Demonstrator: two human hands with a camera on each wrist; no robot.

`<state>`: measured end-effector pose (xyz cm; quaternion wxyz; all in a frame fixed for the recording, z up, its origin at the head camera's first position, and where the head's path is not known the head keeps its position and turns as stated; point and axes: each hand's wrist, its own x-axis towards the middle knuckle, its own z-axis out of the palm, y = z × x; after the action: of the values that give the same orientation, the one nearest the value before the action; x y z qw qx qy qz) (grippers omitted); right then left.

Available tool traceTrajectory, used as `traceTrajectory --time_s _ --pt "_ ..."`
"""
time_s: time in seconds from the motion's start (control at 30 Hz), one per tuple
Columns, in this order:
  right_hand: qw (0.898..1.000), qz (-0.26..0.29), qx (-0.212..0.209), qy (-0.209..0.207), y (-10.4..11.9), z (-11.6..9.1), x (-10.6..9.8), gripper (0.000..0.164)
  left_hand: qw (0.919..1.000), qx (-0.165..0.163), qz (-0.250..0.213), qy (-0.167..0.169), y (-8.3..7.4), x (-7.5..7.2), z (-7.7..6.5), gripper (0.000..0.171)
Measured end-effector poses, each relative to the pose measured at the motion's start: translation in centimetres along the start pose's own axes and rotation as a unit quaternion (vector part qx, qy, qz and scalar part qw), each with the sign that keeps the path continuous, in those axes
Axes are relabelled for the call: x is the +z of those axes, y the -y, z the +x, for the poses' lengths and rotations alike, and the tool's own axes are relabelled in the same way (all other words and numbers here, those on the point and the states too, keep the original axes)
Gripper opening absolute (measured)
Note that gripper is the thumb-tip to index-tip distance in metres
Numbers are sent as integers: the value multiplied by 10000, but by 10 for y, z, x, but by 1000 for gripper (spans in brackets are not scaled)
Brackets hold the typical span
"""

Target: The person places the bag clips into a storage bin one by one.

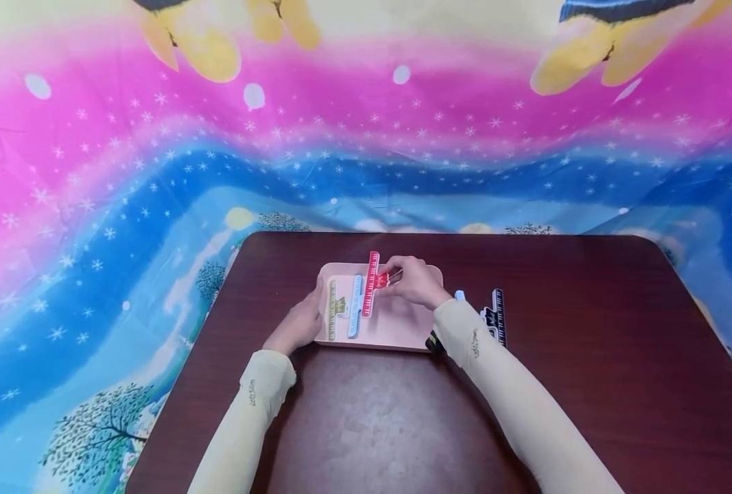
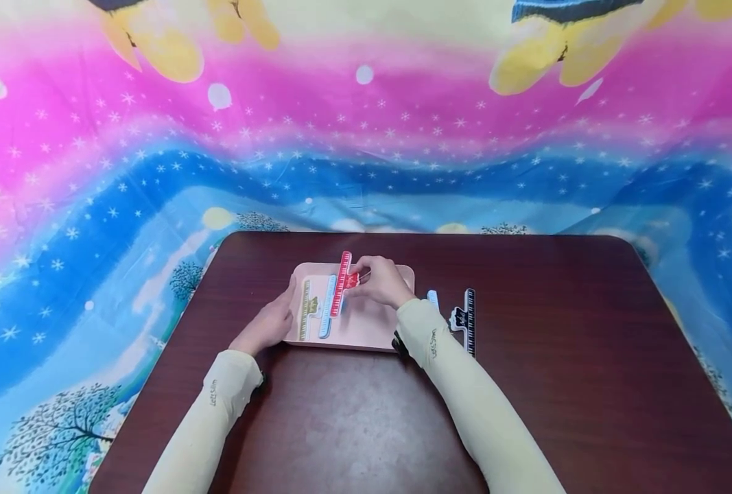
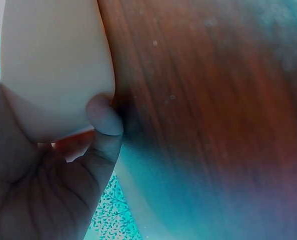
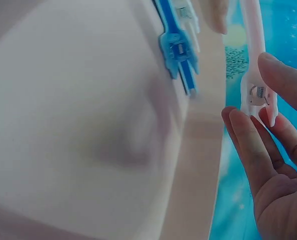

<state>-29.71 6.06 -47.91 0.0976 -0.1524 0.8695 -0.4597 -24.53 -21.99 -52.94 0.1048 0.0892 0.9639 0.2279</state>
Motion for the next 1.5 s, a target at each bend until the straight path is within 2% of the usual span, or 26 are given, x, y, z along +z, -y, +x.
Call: traceTrajectory --time_s 0.4,0.67,0.83,1.07,1.2,1.5 --pt "9975 -458 284 446 -8 8 5 36 9998 117 37 -133 -3 -1 2 77" --pt "9932 -669 354 882 -15 12 8 39 9999 114 43 -50 -3 -2 1 77" --pt "9926 -713 239 949 -15 14 5 38 9997 182 133 -107 -2 -3 2 77" --pt "9895 -922 452 1021 -14 14 2 37 9995 252 109 -139 0 -1 5 76" --pt "9871 -1115 530 1018 -15 15 5 37 9996 257 84 -95 0 -1 3 76" --pt "9853 -1171 609 1081 -15 15 15 37 9998 195 38 -93 3 3 0 76"
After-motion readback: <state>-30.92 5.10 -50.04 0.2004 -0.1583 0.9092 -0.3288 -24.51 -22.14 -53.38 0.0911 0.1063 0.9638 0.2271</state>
